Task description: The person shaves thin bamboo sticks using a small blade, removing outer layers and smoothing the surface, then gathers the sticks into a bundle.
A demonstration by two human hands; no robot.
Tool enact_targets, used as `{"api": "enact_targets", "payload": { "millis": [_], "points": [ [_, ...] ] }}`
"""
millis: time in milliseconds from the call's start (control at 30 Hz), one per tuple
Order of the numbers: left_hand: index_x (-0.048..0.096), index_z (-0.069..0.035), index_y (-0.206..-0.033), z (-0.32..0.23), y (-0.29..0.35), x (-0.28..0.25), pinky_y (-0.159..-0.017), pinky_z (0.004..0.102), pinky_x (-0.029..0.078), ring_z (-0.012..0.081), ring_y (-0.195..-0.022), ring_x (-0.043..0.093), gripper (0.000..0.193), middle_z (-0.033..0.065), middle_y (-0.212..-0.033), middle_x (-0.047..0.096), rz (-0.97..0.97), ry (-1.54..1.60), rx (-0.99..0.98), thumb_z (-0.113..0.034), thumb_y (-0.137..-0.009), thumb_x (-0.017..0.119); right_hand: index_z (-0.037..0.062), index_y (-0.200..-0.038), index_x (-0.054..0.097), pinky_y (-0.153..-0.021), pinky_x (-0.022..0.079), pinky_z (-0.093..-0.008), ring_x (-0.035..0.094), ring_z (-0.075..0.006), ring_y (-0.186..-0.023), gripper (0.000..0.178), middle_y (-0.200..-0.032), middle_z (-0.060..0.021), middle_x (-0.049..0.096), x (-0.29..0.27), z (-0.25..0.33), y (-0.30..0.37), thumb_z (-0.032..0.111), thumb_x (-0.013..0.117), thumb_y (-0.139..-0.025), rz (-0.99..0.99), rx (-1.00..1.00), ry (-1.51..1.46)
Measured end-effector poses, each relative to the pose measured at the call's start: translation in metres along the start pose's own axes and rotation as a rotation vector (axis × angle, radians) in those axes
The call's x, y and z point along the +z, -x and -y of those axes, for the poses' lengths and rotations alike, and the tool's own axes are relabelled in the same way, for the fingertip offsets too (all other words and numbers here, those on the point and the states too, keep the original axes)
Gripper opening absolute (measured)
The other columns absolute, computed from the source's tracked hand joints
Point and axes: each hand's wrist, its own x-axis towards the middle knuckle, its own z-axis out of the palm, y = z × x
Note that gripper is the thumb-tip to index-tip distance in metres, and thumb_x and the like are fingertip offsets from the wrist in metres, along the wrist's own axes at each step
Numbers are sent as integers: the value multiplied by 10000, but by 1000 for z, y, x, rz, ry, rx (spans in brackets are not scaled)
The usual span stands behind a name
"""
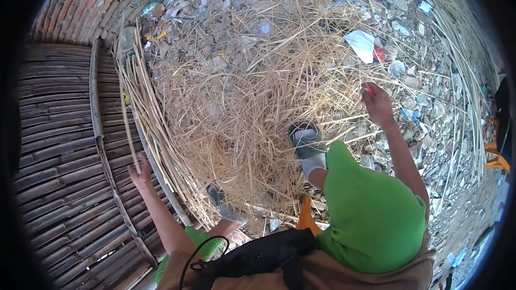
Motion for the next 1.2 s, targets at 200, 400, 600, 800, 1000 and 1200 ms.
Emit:
{"api": "enact_targets", "payload": {
  "millis": [200, 400, 600, 800, 1000, 1200],
  "points": [
    [536, 71, -1243, 121, 57, -27, -979, 418, 558, 280, -1103, 637, 314, 157, -1143, 635, 225, -642, -75, -133, -1008, 575, 24, -1116, 577, -604, 494, -267, 576, -108, -669, 198, -838, -42, 604, 9, -17, 8, 208, 552, -1044, 226, 396, -580],
    [592, 16, -1130, 175, 111, -30, -880, 343, 554, 194, -965, 640, 217, 86, -1054, 653, 274, -912, -4, -161, -1003, 595, 64, -1247, 579, -492, 468, -275, 513, -95, -555, 290, -766, -8, 565, -4, 35, 23, 274, 457, -1089, 251, 461, -630],
    [602, -38, -1174, 143, 161, 15, -842, 332, 548, 164, -914, 630, 199, 72, -1074, 668, 422, -1218, 129, -144, -1007, 581, 64, -1185, 572, -432, 410, -235, 449, -55, -536, 215, -783, -7, 567, -12, 27, 24, 195, 448, -1068, 228, 413, -596],
    [596, -32, -1195, 66, 216, 48, -844, 308, 558, 155, -902, 689, 194, 69, -1094, 685, 577, -1447, 90, -106, -1021, 551, 56, -1357, 516, -462, 419, -210, 467, -48, -614, 337, -917, -27, 618, -4, 61, 9, 61, 449, -1026, 278, 276, -673],
    [574, -13, -1307, 15, 337, 52, -901, 310, 539, 167, -1026, 641, 328, 75, -1202, 636, 955, -2003, 145, -69, -988, 624, 35, -1477, 442, -472, 441, -211, 491, -51, -642, 435, -989, -38, 618, -27, 119, -5, 74, 455, -1045, 270, -1, -619],
    [632, -10, -1261, -84, 405, 15, -917, 340, 542, 206, -1086, 631, 360, 121, -1263, 617, 944, -2113, 369, -61, -912, 701, 43, -1322, 584, -501, 412, -199, 499, -42, -592, 323, -849, 12, 623, -87, 267, 5, 143, 532, -1019, 337, -288, -417]
  ]
}}
